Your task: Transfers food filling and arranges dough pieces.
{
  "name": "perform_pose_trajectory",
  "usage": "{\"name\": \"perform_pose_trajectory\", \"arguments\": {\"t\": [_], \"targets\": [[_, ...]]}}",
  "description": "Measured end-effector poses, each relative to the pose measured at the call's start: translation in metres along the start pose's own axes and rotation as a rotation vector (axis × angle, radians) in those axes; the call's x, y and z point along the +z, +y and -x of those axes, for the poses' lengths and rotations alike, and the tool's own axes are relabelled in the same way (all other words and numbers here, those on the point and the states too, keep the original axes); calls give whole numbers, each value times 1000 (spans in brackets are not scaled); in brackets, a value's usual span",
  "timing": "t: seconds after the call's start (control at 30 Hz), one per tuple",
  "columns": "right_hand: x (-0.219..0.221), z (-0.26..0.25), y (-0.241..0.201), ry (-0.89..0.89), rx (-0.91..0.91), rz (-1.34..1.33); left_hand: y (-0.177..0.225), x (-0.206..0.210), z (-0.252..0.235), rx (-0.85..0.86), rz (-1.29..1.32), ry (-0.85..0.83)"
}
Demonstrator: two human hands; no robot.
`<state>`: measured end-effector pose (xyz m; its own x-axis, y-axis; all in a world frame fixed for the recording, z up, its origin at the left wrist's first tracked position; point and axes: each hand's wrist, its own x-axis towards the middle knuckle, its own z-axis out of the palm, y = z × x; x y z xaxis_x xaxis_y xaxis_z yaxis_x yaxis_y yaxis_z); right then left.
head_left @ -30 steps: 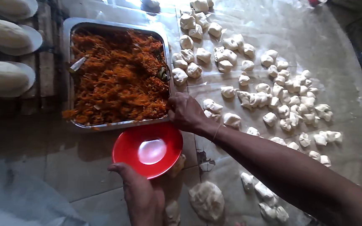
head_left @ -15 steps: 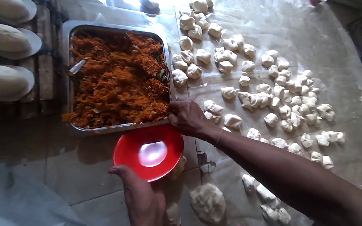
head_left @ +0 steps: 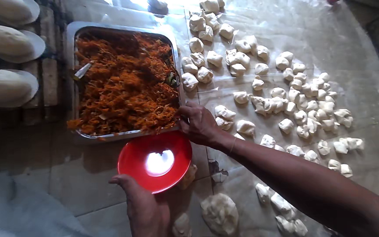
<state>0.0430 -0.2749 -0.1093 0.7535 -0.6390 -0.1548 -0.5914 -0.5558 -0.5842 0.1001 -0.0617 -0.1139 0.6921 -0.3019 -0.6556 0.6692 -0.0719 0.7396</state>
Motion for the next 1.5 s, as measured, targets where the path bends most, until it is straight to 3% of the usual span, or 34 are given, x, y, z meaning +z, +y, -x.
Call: {"name": "perform_pose_trajectory", "arguments": {"t": [0.3, 0.47, 0.53, 0.7, 0.83, 0.97, 1.2, 1.33, 1.5], "targets": [[-12, 26, -10, 81, -107, 13, 6, -5, -4, 14, 4, -55], [-3, 78, -24, 52, -405, 68, 6, -4, -2, 2, 17, -44], [-4, 77, -21, 110, -453, 96, 7, -3, -2, -6, 24, -33], [-16, 14, 2, 311, -331, 301, 3, -3, -4, -5, 51, -26], [-9, 2, 4, 194, -284, 404, 4, -1, -1, -16, 63, -25], [-4, 9, -3, 72, -167, 302, 3, 2, 2, -13, 47, -21], [-15, 11, -4, 30, -19, 167, 1, 2, 2, 4, 40, -29], [-19, 38, -15, 132, -99, 137, 3, 3, 2, -2, 52, -25], [-12, 82, -29, 115, -361, 144, 4, 1, 2, -27, 36, -20]]}}
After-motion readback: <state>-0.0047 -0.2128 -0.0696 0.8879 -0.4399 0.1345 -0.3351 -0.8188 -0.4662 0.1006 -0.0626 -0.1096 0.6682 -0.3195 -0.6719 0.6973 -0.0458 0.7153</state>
